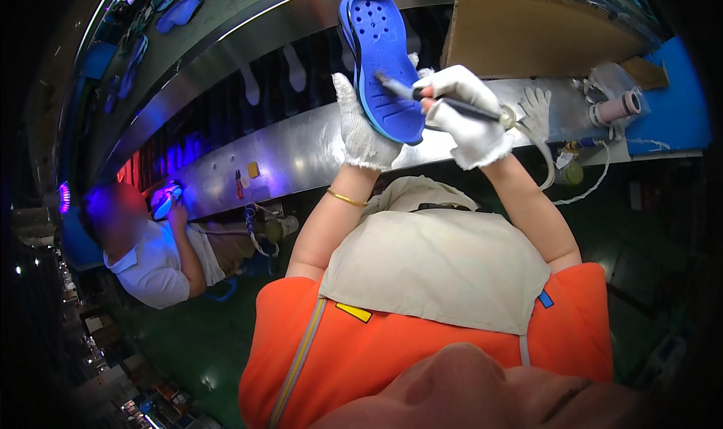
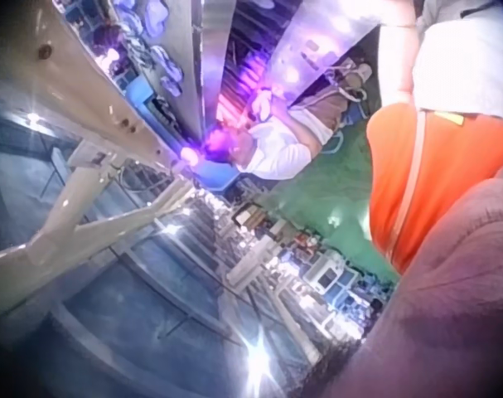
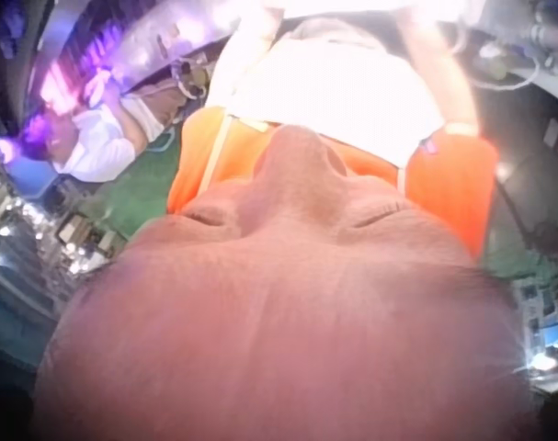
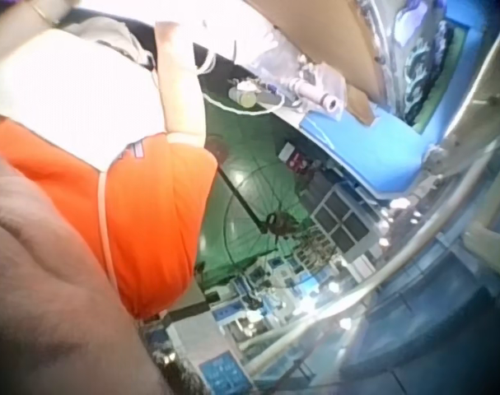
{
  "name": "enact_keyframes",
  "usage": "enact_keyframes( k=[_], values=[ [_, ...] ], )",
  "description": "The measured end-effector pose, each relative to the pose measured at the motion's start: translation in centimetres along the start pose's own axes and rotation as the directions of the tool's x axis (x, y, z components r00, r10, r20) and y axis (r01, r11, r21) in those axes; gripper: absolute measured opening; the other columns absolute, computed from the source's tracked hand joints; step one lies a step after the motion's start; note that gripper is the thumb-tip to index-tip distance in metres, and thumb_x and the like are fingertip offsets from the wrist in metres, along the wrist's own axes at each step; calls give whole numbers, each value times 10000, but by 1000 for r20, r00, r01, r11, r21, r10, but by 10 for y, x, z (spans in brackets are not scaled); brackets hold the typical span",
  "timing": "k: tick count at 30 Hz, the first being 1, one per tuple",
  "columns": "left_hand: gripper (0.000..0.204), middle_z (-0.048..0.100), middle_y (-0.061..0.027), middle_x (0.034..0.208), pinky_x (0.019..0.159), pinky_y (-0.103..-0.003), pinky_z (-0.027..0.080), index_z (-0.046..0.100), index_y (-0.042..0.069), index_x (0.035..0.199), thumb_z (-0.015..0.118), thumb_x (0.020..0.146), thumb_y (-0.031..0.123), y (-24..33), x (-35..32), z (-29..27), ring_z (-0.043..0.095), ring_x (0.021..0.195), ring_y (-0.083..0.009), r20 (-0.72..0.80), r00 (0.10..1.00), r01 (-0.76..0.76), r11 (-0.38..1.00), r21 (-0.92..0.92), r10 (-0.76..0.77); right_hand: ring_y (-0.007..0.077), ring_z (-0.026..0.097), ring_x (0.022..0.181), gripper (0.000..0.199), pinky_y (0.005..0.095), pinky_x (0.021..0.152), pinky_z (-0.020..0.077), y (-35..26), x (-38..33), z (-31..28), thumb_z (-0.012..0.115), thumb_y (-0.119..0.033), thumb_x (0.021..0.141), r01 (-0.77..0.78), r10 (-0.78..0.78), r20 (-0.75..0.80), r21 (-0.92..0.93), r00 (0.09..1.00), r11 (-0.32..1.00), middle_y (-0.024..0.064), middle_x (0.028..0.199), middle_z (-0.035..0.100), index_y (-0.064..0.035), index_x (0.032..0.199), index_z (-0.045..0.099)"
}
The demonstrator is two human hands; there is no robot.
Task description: The person uses a handheld cutting tool to trim excess material from the edges of blue slip-on shoes on a factory line. They handle each shoe one at a time, rotate it to access different edges, and place the finished shoe on the conveyor.
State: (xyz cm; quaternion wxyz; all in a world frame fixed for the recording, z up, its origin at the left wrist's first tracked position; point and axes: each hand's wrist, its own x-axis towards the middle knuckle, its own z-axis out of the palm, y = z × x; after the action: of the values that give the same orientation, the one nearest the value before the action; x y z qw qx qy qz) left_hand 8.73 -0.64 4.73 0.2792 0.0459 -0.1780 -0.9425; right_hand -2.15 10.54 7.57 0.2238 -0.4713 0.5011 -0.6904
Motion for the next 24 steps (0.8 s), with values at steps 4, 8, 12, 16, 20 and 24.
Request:
enact_keyframes(
  k=[4,8,12,16,20,24],
  values=[
    [883,448,-208,1380,1042,-495,394,337,99,1438,283,853,759,1,10,-2,480,1218,-388,54,998,-37,998,59,34,131,592,826,107,273,764,488,-4,-7,7,671,22,773,-96,96,141,-13,985,995,71,893,614,-17,855,615],
    [919,441,-221,1381,1071,-530,343,327,83,1441,285,837,775,7,14,-3,458,1233,-413,64,997,-41,999,-35,43,101,595,819,110,256,765,497,4,-3,-2,653,22,809,-191,195,-7,174,981,966,72,919,638,-13,905,614],
    [926,447,-229,1373,1070,-528,346,342,48,1426,288,843,766,11,18,1,466,1230,-401,46,997,-73,993,97,69,111,588,813,101,261,779,495,-1,-8,5,638,1,828,-244,220,198,109,955,964,62,952,607,-20,919,600],
    [924,461,-240,1356,1066,-525,358,360,39,1417,304,843,761,16,18,-5,480,1219,-404,69,997,-51,991,122,43,104,589,849,110,251,755,499,5,2,-9,637,46,816,-348,307,195,228,932,910,72,955,625,-15,902,606],
    [915,442,-255,1367,1061,-532,365,351,39,1422,296,850,752,23,21,1,479,1221,-414,60,998,-6,993,120,-2,103,589,850,95,254,765,504,7,7,-11,645,36,799,-88,103,261,-66,960,994,73,978,621,-19,873,623],
    [876,438,-263,1367,1036,-536,396,360,32,1415,297,874,718,31,22,-7,481,1215,-430,110,988,100,994,53,-106,95,595,857,103,261,783,502,8,11,-18,663,-34,787,-351,308,378,49,873,935,62,1003,632,-39,885,631]
  ],
)
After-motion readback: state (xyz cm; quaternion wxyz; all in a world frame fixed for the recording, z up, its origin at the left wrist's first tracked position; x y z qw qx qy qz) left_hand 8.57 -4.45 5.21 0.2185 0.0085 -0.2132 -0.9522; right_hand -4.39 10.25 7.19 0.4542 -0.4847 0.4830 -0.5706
